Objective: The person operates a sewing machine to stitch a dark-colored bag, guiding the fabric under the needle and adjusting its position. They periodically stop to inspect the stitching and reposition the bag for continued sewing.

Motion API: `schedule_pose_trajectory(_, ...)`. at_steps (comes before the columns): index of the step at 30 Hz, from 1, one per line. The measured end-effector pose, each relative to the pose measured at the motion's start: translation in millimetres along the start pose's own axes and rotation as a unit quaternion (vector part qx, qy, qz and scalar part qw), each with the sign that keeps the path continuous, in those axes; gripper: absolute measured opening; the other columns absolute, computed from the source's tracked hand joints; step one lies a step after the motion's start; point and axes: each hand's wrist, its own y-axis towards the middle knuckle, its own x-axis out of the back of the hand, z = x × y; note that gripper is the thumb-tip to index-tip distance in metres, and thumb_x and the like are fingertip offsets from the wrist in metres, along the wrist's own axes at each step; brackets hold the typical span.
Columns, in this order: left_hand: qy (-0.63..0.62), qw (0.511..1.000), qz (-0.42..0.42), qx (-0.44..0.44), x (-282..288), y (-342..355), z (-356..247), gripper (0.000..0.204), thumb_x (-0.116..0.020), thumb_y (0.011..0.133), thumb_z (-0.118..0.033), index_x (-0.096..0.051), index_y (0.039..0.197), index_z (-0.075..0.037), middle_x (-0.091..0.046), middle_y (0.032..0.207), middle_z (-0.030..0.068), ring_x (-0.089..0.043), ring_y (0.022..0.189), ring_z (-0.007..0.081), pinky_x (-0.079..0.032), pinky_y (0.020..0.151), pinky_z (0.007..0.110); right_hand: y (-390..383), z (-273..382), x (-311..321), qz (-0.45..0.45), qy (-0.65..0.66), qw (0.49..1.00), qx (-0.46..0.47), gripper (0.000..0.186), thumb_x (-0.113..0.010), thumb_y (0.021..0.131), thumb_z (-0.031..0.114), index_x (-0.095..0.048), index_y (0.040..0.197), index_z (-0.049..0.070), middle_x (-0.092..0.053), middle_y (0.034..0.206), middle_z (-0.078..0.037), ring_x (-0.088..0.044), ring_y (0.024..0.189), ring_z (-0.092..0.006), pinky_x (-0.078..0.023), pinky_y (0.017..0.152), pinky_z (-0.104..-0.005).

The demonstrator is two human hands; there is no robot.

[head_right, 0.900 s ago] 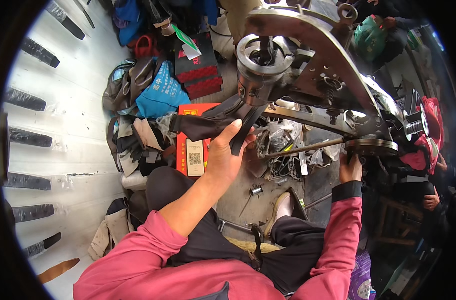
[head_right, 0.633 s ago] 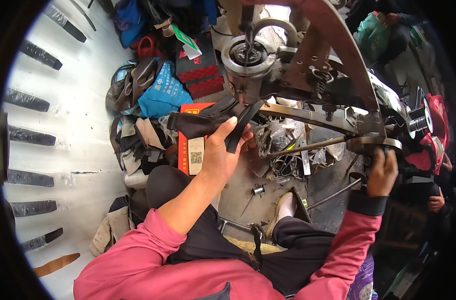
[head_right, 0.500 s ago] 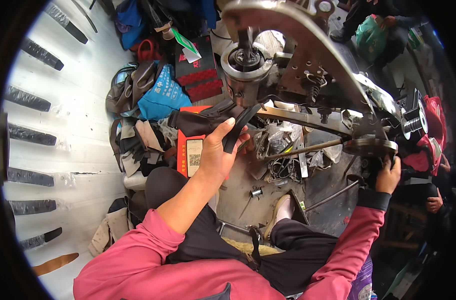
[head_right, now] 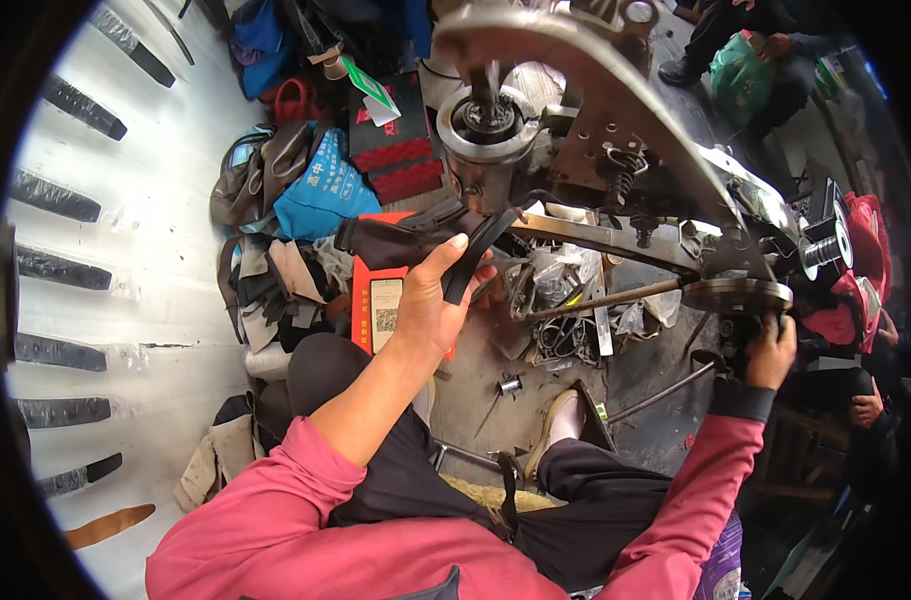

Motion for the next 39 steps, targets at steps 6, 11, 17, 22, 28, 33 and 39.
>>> schedule_pose_trajectory(6,-0.003,1.0,-0.003,0.002,2,2,2,0.021,-0.074,0.09,-0.019,-0.068,0.104,-0.004,-0.069,0.101,0.0079,-0.065,0.098,0.0211,-0.051,0.091,0.041,-58,-11,-91,0.234,0.043,0.966,-0.103,0.023,-0.063,0.1,0.023,-0.059,0.111,0.004,-0.057,0.066,-0.005,-0.053,0.049,-0.0123,-0.044,0.048,-0.0289)
schedule_pose_trajectory(11,0.002,1.0,0.01,0.005,3,2,2,0.02,-0.073,0.091,-0.018,-0.068,0.104,-0.004,-0.069,0.102,0.0078,-0.065,0.099,0.0208,-0.051,0.092,0.042,-22,39,-17,0.051,0.076,0.993,0.078,0.023,-0.057,0.105,0.028,-0.063,0.099,0.007,-0.05,0.064,0.004,-0.045,0.051,-0.005,-0.036,0.048,-0.0218)
schedule_pose_trajectory(17,-0.007,1.0,0.004,-0.003,-2,4,1,0.023,-0.072,0.091,-0.017,-0.069,0.106,0.0,-0.071,0.101,0.0084,-0.067,0.093,0.019,-0.054,0.084,0.036,-17,-47,-63,0.085,-0.002,0.996,0.02,0.015,-0.057,0.102,0.015,-0.059,0.115,0.008,-0.051,0.064,0.002,-0.046,0.051,-0.0088,-0.04,0.048,-0.0263)
schedule_pose_trajectory(22,0.002,1.0,0.006,0.001,2,5,1,0.02,-0.073,0.09,-0.019,-0.068,0.102,-0.004,-0.07,0.099,0.0071,-0.066,0.098,0.0207,-0.05,0.093,0.041,-59,22,-76,0.208,0.19,0.958,-0.051,0.026,-0.065,0.101,0.026,-0.059,0.114,0.004,-0.054,0.063,-0.001,-0.052,0.048,-0.0108,-0.044,0.047,-0.0257)
schedule_pose_trajectory(28,0.008,1.0,0.014,0.007,-2,7,-2,0.02,-0.074,0.089,-0.019,-0.068,0.103,-0.005,-0.07,0.101,0.0063,-0.066,0.098,0.0205,-0.05,0.094,0.042,6,-16,-7,-0.011,0.029,0.997,-0.065,0.013,-0.058,0.103,0.021,-0.061,0.098,0.009,-0.05,0.061,0.004,-0.046,0.052,-0.0073,-0.037,0.049,-0.024)
schedule_pose_trajectory(33,0.01,1.0,0.013,0.004,0,8,0,0.019,-0.074,0.089,-0.019,-0.068,0.102,-0.006,-0.07,0.1,0.0063,-0.066,0.098,0.0203,-0.05,0.094,0.042,-57,-21,-93,0.206,0.048,0.97,-0.12,0.022,-0.061,0.102,0.022,-0.058,0.115,0.005,-0.056,0.064,-0.003,-0.055,0.049,-0.0137,-0.047,0.047,-0.0285)
schedule_pose_trajectory(39,0.017,1.0,0.022,0.012,1,10,0,0.019,-0.075,0.089,-0.019,-0.069,0.101,-0.007,-0.07,0.101,0.0058,-0.065,0.098,0.0202,-0.049,0.093,0.042,-16,34,-10,0.027,0.065,0.996,0.053,0.019,-0.061,0.103,0.027,-0.06,0.096,0.009,-0.052,0.065,0.004,-0.05,0.054,-0.0059,-0.037,0.047,-0.0231)
